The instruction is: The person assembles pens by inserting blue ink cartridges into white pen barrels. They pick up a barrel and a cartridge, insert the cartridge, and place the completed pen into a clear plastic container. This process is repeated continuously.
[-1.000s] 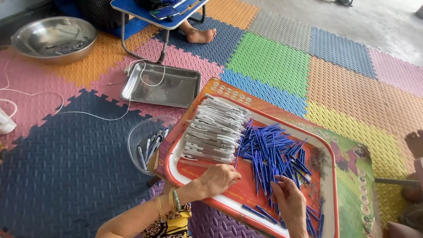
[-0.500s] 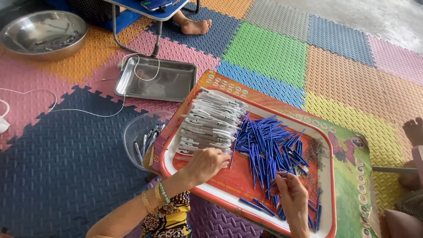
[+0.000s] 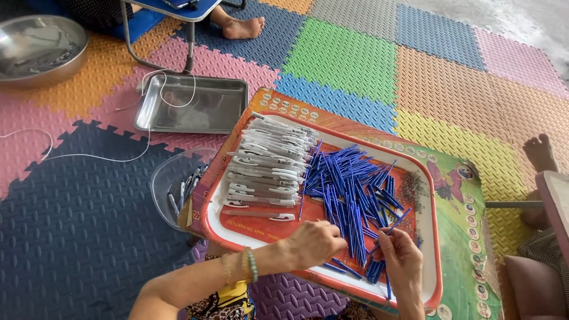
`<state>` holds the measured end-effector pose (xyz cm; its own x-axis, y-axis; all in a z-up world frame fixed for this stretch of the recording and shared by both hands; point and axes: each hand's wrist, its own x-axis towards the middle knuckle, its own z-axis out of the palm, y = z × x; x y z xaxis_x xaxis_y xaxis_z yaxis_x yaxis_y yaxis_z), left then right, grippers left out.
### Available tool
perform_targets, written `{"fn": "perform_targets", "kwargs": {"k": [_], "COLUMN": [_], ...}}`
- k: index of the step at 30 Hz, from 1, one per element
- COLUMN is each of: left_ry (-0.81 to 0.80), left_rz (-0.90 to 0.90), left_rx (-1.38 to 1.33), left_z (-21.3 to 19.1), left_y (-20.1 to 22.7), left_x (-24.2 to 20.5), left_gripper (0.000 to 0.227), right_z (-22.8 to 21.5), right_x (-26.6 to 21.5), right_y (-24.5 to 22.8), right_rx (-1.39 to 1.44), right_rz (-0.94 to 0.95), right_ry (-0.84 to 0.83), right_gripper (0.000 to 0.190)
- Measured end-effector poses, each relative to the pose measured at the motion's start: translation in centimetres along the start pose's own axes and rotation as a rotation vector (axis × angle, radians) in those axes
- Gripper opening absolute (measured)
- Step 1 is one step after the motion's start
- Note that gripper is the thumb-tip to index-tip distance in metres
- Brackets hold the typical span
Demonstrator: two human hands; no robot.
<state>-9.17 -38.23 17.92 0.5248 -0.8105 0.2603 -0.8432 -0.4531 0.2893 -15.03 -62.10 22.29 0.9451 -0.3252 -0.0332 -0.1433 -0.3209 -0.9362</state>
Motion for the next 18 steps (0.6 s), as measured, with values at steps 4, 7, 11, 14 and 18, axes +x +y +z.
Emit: {"fn": "perform_targets", "kwargs": {"k": [4,7,11,14,18], "left_ry": [-0.149,-0.218,-0.377,-0.444,-0.232], "left_rz": [-0.179,-0.259,-0.349,-0.375,-0.411], "left_rx": [-0.110,-0.129,-0.061,-0.069,-0.493], "left_z": [0.9,0.9,0.2,-1.8,-3.4], "left_y": [1.9,2.5,2.8,2.4,1.2], "left_x": [3.0,3.7,4.0,3.3,1.4], "left_gripper": [0.033,0.035,0.015,0.019,0.028], "right_z": [-0.1,0.0,0.9,1.4,2.1], "right_x": [-0.3,-0.6,-1.2,-1.3,-1.5], "right_y": [-0.3,-0.1,-0.2,0.3,0.7], "right_rx": [-0.010,0.004,0.075,0.136,0.214], "right_rz": [-0.036,-0.046,-0.032,-0.030,-0.061], "right_ry": [-0.007,-0.007,-0.004,-0.021,-0.031], "right_gripper": [0.026,0.026,0.021,0.019,0.016]}}
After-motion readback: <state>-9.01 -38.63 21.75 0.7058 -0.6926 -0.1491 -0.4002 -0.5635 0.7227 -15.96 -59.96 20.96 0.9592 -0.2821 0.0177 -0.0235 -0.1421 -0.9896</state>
